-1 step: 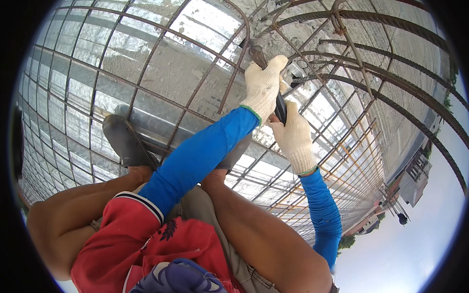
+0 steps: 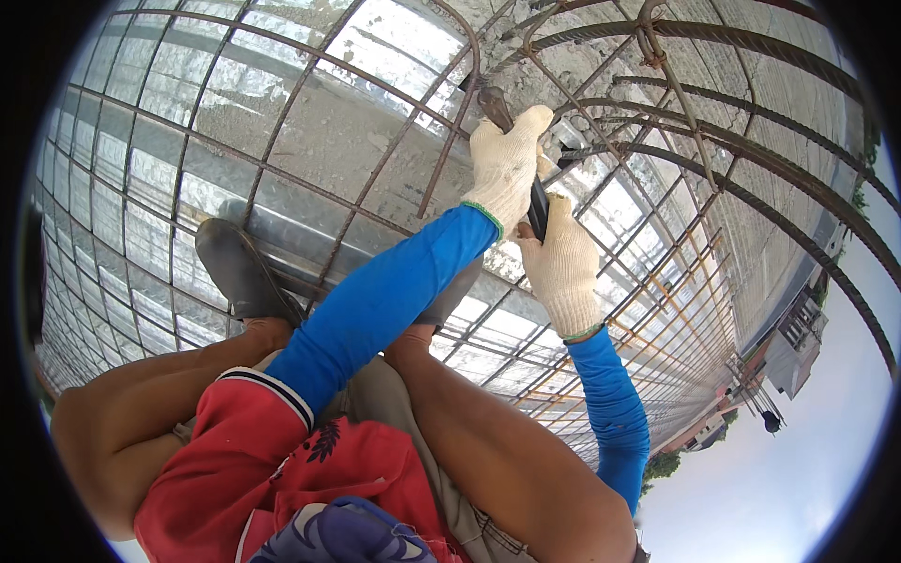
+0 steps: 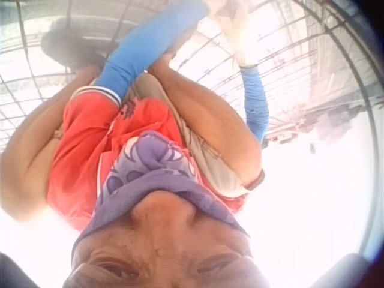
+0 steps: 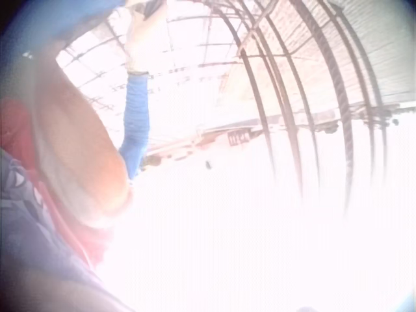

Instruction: The person uses pliers to twist and secure wire ties at intersections of a metal scaffolding grid. They repeatedly position the wire, clamp it with the pliers, and twist to fasten the joints. The work continues across multiple connection points on the structure.

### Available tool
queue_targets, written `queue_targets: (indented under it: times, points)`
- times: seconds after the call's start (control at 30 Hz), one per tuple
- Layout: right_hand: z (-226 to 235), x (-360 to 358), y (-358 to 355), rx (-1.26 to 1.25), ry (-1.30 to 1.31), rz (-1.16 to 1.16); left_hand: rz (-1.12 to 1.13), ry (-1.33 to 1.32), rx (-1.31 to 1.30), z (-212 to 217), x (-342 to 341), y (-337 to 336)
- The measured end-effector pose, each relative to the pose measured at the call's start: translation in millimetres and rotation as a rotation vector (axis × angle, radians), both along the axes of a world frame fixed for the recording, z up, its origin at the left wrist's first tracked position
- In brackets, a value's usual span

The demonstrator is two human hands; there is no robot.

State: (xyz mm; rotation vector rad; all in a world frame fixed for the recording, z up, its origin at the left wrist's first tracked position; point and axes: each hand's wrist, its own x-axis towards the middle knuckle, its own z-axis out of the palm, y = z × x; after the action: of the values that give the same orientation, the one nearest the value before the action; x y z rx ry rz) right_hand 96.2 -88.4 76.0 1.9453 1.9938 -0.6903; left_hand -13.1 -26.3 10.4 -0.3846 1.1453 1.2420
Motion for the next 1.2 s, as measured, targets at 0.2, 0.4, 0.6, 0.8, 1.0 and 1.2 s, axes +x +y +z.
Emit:
queue_targets:
  times: [0.2,0.4,0.6,0.8,1.0,1.2]
  points:
    - [-35,67,41,-0.838,0.892,-0.484,0.014,-0.078,0.068,-2,-2,1]
    - [-28,63,38,-0.8,0.693,-0.552,-0.033,-0.104,0.029,-16,14,5]
    - [-10,23,24,-0.206,0.22,-0.035,0.099,-0.107,-0.039,-8,15,8]
    - [-15,57,51,-1.075,0.914,-0.885,0.087,-0.093,0.023,-1,14,2]
    - [8,28,45,-0.727,0.63,-0.492,0.052,-0.056,0.043,-2,5,0]
    - [26,11,55,-0.638,0.468,-0.308,0.083,-0.148,0.009,-3,3,2]
